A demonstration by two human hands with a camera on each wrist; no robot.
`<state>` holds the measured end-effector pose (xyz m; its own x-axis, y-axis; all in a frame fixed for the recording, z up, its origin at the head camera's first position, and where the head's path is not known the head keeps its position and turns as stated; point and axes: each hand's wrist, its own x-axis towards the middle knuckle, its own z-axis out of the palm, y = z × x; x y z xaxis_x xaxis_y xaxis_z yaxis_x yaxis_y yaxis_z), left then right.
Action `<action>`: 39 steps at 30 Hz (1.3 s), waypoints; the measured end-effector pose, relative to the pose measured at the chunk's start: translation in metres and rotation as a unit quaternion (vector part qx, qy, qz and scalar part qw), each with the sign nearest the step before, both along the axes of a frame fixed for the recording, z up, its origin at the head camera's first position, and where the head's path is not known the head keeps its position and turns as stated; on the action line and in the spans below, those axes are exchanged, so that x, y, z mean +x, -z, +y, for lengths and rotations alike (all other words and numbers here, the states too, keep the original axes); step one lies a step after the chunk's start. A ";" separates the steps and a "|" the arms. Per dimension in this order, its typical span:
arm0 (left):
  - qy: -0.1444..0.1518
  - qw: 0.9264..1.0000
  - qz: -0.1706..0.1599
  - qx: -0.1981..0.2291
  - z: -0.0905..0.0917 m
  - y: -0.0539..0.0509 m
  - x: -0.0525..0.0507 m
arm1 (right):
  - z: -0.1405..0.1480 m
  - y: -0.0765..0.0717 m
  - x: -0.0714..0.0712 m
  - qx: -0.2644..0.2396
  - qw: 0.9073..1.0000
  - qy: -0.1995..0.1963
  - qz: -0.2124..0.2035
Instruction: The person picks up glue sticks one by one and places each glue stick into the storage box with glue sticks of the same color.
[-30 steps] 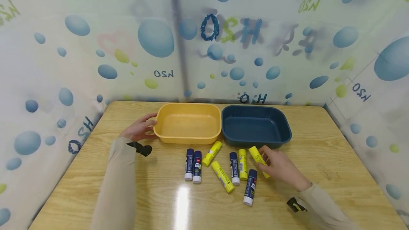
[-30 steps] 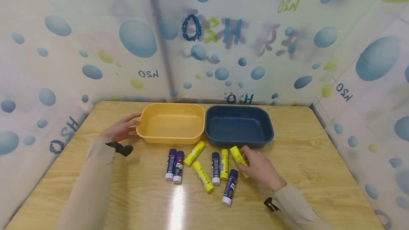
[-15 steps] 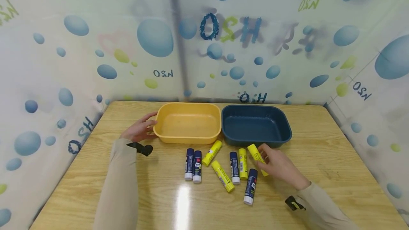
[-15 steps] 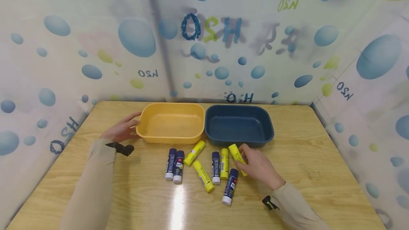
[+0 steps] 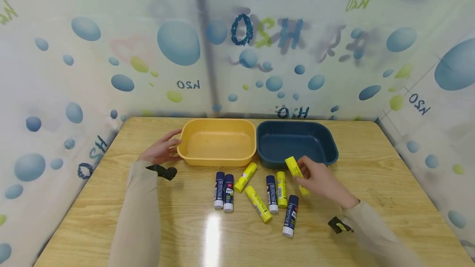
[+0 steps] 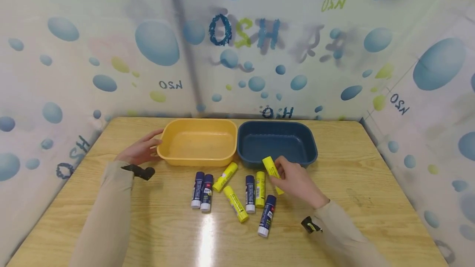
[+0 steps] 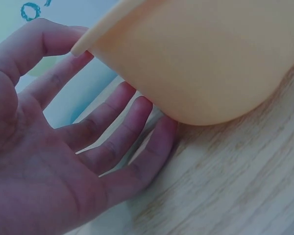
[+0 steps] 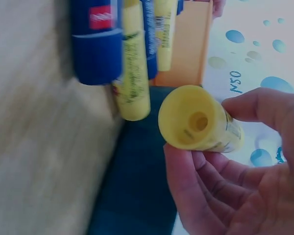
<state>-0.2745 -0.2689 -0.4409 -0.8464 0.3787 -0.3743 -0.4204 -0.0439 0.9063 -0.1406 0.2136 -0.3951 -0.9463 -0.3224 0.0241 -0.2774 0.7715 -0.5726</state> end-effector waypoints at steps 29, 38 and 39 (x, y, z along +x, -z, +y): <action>-0.008 1.000 -0.001 0.006 0.001 -0.004 0.004 | -0.034 -0.039 -0.120 -0.005 0.976 0.021 -0.217; -0.003 1.000 0.016 -0.015 0.003 -0.007 0.005 | -0.054 -0.043 -0.140 0.081 0.962 0.006 -0.260; -0.005 1.000 0.016 -0.016 0.003 -0.007 0.005 | -0.055 -0.041 -0.144 0.093 0.959 0.005 -0.269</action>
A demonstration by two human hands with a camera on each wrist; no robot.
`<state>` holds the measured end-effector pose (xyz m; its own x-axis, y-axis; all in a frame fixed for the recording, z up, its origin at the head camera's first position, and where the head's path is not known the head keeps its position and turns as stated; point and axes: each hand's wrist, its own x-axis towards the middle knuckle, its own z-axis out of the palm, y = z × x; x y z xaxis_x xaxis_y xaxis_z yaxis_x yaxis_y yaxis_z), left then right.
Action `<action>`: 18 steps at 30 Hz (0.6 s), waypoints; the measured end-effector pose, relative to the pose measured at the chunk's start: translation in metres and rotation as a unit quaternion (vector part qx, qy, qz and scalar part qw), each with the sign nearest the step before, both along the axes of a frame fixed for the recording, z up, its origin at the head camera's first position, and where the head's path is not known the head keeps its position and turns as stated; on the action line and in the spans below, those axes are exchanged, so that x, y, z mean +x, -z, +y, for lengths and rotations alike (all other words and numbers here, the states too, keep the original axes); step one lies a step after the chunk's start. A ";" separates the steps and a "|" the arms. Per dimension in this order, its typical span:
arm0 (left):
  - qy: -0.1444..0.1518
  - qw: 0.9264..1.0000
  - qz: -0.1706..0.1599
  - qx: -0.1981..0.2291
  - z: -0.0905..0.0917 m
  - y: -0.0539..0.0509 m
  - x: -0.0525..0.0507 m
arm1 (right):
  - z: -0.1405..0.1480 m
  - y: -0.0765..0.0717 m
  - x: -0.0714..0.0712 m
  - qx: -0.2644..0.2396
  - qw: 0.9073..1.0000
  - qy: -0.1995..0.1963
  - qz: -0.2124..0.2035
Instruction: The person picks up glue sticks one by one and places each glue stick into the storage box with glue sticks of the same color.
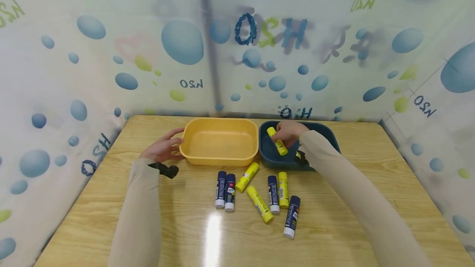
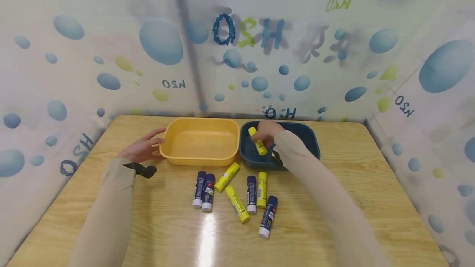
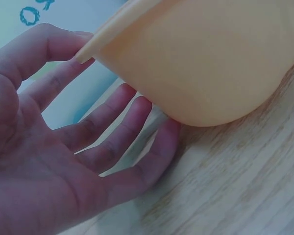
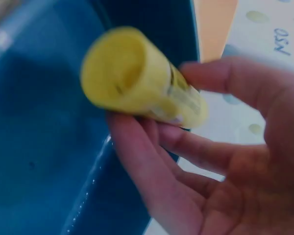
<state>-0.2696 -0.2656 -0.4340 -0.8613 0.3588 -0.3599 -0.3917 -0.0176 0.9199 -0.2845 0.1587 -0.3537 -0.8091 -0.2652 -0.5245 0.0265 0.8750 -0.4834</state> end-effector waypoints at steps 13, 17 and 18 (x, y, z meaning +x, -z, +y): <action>-0.007 1.000 0.002 -0.011 0.000 -0.001 0.002 | -0.019 0.020 -0.025 0.077 0.996 0.014 -0.030; -0.010 1.000 0.000 -0.009 0.000 0.000 0.002 | -0.028 0.021 -0.021 0.112 0.994 -0.005 -0.019; -0.010 1.000 0.000 -0.008 0.000 0.000 0.001 | -0.030 0.021 -0.020 0.117 0.993 -0.011 -0.018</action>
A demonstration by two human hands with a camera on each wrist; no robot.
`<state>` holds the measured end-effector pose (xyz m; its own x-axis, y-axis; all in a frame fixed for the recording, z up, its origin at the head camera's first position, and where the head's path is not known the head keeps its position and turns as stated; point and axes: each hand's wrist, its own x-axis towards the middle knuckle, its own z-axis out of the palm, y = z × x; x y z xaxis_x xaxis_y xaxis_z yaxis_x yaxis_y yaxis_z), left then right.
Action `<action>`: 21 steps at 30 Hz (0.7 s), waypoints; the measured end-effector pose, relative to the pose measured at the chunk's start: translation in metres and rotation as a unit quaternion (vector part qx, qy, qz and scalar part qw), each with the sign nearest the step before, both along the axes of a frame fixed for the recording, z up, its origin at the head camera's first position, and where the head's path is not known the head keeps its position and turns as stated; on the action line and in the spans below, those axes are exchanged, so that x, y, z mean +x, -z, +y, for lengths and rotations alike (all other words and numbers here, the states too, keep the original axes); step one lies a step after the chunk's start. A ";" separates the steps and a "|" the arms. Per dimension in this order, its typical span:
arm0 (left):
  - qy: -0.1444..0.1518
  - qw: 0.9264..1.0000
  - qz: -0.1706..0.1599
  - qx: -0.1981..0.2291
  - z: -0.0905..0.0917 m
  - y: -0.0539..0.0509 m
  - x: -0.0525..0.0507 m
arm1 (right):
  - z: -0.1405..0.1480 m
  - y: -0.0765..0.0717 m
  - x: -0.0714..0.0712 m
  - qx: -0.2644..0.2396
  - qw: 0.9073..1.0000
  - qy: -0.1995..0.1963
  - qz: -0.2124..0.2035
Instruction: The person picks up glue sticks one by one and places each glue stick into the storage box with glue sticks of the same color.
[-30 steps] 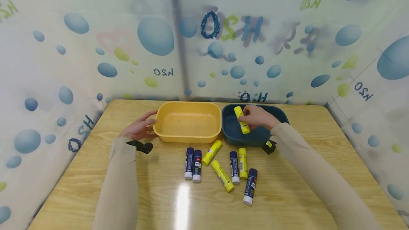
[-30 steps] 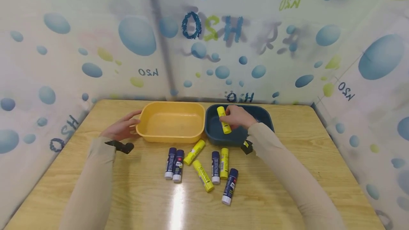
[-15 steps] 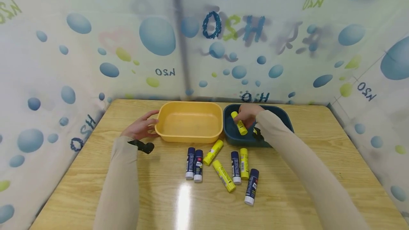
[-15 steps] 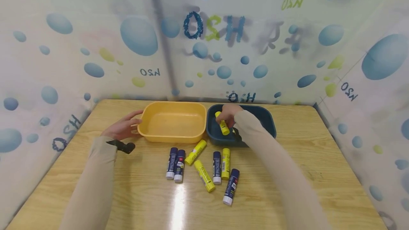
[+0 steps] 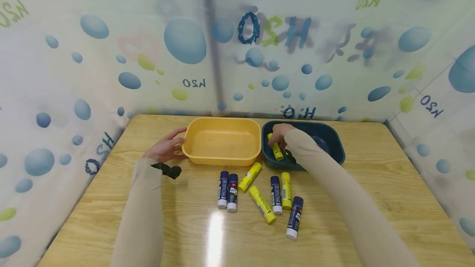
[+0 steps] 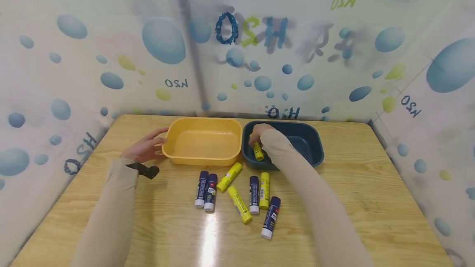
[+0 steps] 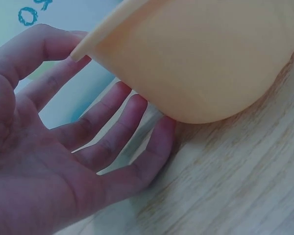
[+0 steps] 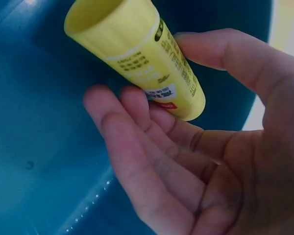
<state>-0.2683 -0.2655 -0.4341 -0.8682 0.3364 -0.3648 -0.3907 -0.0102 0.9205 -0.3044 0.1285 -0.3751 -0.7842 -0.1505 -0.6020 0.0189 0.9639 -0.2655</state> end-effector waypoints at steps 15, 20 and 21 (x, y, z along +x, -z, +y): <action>-0.004 1.000 -0.006 0.013 0.001 -0.001 0.001 | -0.009 0.009 -0.008 0.003 0.998 -0.004 -0.060; -0.005 1.000 -0.012 0.017 0.001 -0.001 0.001 | -0.008 0.010 -0.007 -0.004 0.998 -0.001 -0.066; -0.005 1.000 -0.013 0.017 0.001 0.000 0.001 | -0.007 0.009 -0.006 -0.008 0.998 0.000 -0.065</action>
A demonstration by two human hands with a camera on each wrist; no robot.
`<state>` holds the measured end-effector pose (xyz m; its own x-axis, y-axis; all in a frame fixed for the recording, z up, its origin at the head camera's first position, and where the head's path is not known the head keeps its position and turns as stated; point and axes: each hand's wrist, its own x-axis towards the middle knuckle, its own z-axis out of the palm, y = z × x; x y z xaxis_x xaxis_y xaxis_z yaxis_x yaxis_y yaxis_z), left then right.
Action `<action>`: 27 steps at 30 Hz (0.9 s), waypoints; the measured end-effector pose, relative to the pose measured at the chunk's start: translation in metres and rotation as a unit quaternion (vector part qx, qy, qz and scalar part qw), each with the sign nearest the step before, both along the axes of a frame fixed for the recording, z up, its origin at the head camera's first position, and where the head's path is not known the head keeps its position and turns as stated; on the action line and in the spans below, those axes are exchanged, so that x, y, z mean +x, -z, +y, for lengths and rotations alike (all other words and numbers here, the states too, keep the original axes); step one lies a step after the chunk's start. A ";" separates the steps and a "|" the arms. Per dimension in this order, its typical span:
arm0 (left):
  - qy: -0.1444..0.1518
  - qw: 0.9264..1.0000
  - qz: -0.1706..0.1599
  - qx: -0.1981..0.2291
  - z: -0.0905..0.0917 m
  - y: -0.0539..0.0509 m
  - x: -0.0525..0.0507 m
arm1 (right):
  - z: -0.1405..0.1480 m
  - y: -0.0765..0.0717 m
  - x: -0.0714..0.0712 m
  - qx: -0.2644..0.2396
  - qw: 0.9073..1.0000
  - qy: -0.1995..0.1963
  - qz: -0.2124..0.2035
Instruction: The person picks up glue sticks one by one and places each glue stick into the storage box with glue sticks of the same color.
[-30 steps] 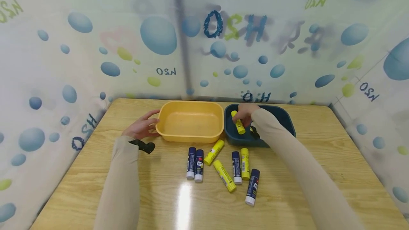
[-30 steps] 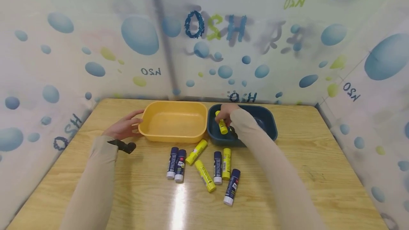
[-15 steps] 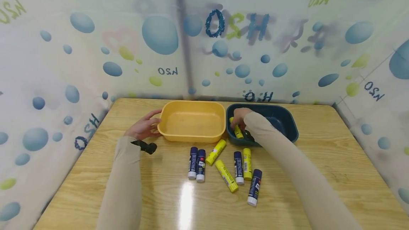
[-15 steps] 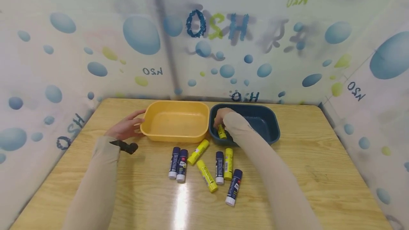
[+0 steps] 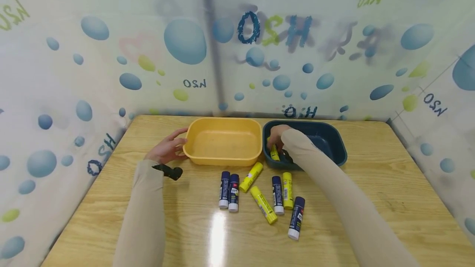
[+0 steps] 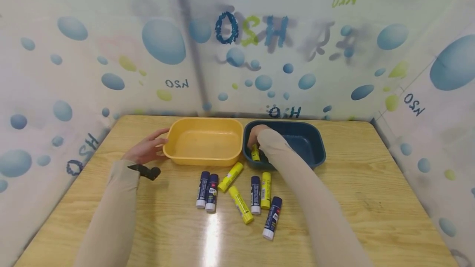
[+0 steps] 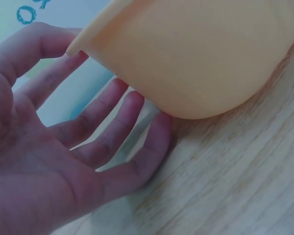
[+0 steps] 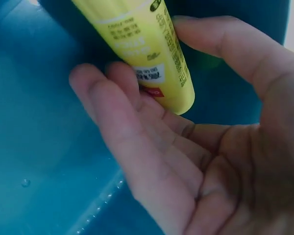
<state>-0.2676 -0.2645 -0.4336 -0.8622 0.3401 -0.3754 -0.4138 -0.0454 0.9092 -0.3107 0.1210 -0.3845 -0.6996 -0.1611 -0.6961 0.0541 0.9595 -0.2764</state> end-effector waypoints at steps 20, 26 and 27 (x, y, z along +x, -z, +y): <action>0.009 1.000 0.005 0.001 -0.001 0.003 0.000 | 0.026 -0.045 0.057 -0.035 0.987 -0.094 0.124; 0.009 1.000 0.001 0.009 -0.001 0.000 0.000 | 0.038 -0.049 0.095 -0.032 0.978 -0.136 0.152; 0.010 1.000 0.001 0.009 -0.001 0.000 0.001 | 0.040 -0.049 0.101 -0.033 0.977 -0.143 0.157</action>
